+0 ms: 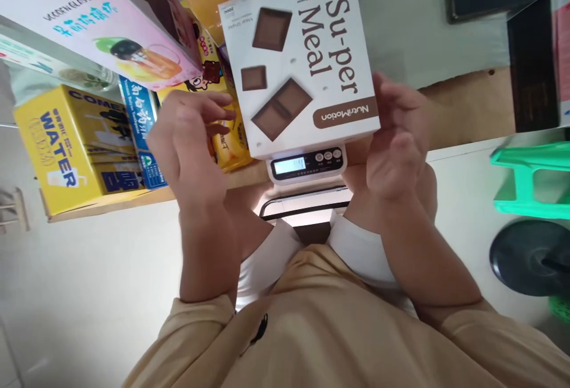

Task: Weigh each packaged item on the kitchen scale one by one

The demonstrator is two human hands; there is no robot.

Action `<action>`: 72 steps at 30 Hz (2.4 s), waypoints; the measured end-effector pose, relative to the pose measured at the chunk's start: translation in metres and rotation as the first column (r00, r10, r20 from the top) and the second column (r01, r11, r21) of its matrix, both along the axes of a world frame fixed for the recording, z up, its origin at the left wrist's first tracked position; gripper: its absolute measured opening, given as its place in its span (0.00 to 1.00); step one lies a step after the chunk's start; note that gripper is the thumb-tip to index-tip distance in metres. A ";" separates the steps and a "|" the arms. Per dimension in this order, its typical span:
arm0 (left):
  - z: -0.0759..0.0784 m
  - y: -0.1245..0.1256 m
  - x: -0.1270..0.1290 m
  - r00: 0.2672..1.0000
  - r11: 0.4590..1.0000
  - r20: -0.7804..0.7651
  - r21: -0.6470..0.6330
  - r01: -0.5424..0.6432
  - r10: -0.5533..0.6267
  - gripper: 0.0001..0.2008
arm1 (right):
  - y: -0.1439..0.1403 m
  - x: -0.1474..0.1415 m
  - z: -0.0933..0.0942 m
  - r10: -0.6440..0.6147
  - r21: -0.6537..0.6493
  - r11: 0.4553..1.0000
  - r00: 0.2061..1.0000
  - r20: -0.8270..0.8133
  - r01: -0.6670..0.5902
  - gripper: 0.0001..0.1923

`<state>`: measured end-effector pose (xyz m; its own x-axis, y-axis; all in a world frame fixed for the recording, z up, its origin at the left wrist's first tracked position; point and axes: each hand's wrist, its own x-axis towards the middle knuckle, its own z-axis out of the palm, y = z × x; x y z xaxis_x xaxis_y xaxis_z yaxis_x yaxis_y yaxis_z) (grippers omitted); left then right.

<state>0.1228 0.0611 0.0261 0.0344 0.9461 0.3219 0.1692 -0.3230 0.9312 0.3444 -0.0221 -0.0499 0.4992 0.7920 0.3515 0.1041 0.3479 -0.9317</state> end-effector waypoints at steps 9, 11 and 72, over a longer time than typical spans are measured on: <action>-0.026 0.021 -0.004 0.993 0.909 0.045 0.399 -0.118 0.109 0.08 | -0.004 0.001 -0.003 -0.236 0.094 0.966 0.969 -0.071 0.242 0.17; -0.026 0.021 -0.005 0.990 0.908 0.043 0.397 -0.137 0.131 0.13 | -0.002 0.000 -0.004 -0.249 0.117 0.959 0.964 -0.098 0.259 0.17; -0.048 -0.022 0.035 0.989 0.988 0.093 0.116 0.107 -0.118 0.29 | 0.009 -0.007 -0.011 -0.037 -0.007 0.999 0.961 -0.275 0.037 0.25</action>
<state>0.1579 0.0392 -0.0217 0.1008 0.8967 0.4309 0.0344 -0.4360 0.8993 0.3374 -0.0127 -0.0605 0.6054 0.7716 0.1951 -0.1435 0.3470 -0.9268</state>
